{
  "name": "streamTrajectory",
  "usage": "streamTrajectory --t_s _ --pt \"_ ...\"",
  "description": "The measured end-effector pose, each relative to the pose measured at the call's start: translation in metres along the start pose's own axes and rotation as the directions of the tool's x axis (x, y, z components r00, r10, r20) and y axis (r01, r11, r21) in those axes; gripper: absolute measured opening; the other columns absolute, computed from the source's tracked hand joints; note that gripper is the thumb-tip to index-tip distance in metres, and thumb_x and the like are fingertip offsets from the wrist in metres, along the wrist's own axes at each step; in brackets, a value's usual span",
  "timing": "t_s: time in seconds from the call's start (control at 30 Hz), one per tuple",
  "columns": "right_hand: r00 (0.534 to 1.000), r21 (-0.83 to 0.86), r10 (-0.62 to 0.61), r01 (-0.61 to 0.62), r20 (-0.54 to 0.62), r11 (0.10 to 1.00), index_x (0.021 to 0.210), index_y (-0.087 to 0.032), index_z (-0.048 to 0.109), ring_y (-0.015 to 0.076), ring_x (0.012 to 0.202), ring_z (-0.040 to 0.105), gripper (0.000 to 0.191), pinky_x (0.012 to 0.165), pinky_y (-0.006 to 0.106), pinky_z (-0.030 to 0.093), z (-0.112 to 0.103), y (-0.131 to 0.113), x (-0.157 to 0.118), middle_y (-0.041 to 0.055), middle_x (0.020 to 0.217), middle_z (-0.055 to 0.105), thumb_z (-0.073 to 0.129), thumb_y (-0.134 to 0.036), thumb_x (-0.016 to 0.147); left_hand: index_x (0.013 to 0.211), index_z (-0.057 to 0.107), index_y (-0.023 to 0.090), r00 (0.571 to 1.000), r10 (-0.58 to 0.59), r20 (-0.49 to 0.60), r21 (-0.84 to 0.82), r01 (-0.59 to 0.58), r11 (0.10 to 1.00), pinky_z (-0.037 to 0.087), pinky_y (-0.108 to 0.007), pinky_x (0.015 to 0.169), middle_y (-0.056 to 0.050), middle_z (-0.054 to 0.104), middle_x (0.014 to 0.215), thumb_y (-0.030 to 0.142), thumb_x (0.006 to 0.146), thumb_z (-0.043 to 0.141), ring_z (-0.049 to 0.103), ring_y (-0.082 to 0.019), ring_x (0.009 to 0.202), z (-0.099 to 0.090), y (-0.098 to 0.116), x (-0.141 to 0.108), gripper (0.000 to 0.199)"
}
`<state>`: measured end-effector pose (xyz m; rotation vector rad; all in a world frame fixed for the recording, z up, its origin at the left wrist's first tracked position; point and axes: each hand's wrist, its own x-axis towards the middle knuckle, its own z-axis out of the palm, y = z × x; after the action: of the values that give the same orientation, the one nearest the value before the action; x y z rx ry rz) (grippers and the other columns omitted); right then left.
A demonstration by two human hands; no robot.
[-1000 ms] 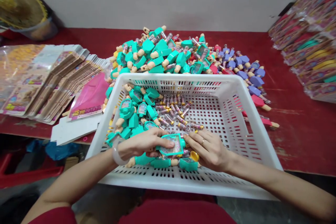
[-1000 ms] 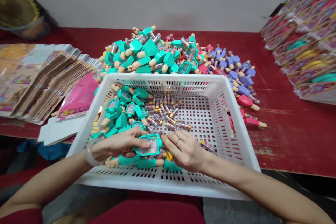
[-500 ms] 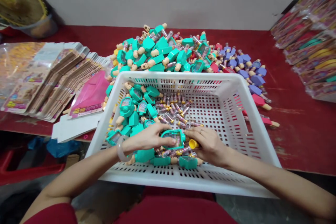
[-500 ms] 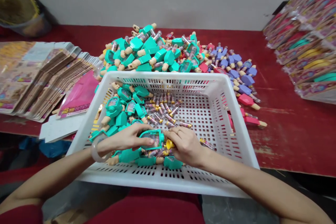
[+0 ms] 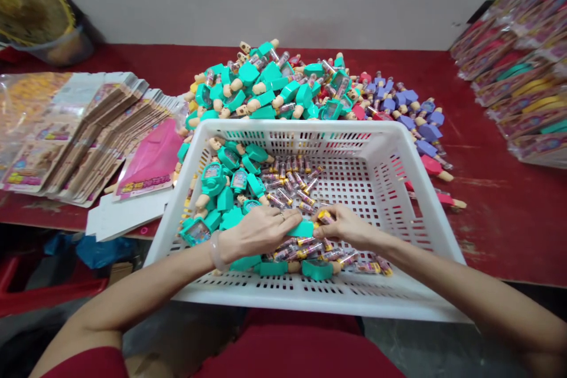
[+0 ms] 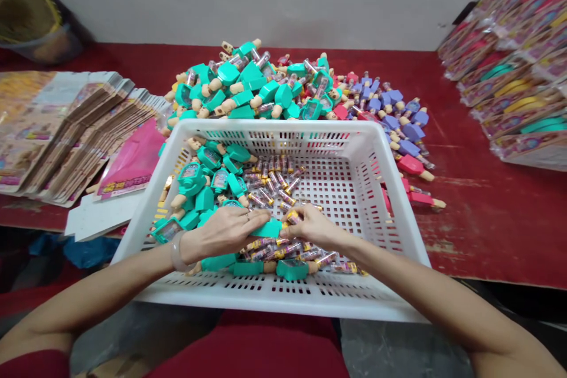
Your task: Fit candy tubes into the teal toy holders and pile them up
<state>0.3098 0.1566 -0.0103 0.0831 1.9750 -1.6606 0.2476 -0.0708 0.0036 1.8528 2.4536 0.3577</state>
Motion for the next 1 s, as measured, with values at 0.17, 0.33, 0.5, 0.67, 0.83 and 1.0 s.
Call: streamTrajectory --t_s 0.17,0.33,0.5,0.67,0.83,1.0 --pt "0.940 -0.383 -0.327 0.267 -0.100 0.884 0.088 -0.015 0.066 0.0137 0.055 0.054 0.017 0.050 0.026 0.043 -0.002 0.007 0.008 0.0013 0.066 0.062 0.062 -0.026 0.076 0.135 0.041 0.019 0.974 -0.214 0.078 -0.222 0.226 0.948 0.048 -0.033 0.074 -0.013 0.056 0.130 0.034 0.085 0.059 0.062 -0.025 0.098 -0.001 -0.008 0.001 0.055" --pt "0.549 -0.821 -0.820 0.536 0.163 0.196 0.109 -0.012 0.061 0.0206 0.084 0.062 0.040 0.072 0.034 0.049 0.000 0.008 0.002 0.0103 0.091 0.068 0.045 -0.004 0.073 0.130 0.047 0.015 0.807 -0.175 0.564 -0.638 0.560 0.529 0.042 -0.024 0.051 -0.004 0.066 0.084 0.063 0.082 0.053 0.058 -0.015 0.058 -0.014 -0.019 -0.001 0.068" --pt "0.673 -0.845 -0.734 0.443 0.092 0.300 0.109 -0.013 0.059 0.0199 0.077 0.061 0.037 0.067 0.031 0.047 0.004 0.009 -0.005 0.0094 0.087 0.068 0.049 -0.011 0.074 0.106 0.059 0.017 0.906 -0.265 0.331 -0.556 0.414 0.721 0.042 -0.024 0.058 -0.004 0.066 0.084 0.057 0.082 0.057 0.061 -0.018 0.071 -0.007 -0.014 0.001 0.046" --pt "0.927 -0.683 -0.365 0.210 -0.089 0.699 0.093 -0.020 0.063 0.0170 0.063 0.059 0.015 0.059 0.027 0.042 0.001 -0.003 0.002 -0.0011 0.067 0.063 0.062 -0.027 0.080 0.115 0.056 0.018 0.952 -0.283 0.118 -0.105 0.295 0.950 0.044 -0.026 0.063 -0.007 0.069 0.090 0.039 0.087 0.056 0.065 -0.021 0.079 0.020 -0.007 0.001 0.034" --pt "0.661 -0.711 -0.656 0.257 -0.365 0.655 0.104 -0.019 0.062 0.0220 0.083 0.060 0.026 0.078 0.037 0.045 -0.038 -0.028 0.010 0.0093 0.097 0.064 0.057 -0.039 0.086 0.112 0.056 0.017 0.861 -0.498 -0.102 0.063 0.505 0.861 0.048 -0.030 0.070 -0.009 0.068 0.092 0.039 0.088 0.055 0.065 -0.023 0.084 -0.022 -0.048 0.040 0.032" --pt "0.534 -0.621 -0.632 0.233 -0.561 0.748 0.081 -0.020 0.059 0.0156 0.059 0.050 0.029 0.057 0.027 0.039 -0.064 -0.032 -0.001 -0.0004 0.066 0.056 0.058 -0.049 0.085 0.140 0.031 0.010 0.789 -0.457 -0.411 0.158 0.555 0.817 0.031 -0.049 0.103 -0.022 0.046 0.135 0.038 0.083 0.060 0.038 -0.035 0.128 -0.096 -0.087 0.087 0.070"
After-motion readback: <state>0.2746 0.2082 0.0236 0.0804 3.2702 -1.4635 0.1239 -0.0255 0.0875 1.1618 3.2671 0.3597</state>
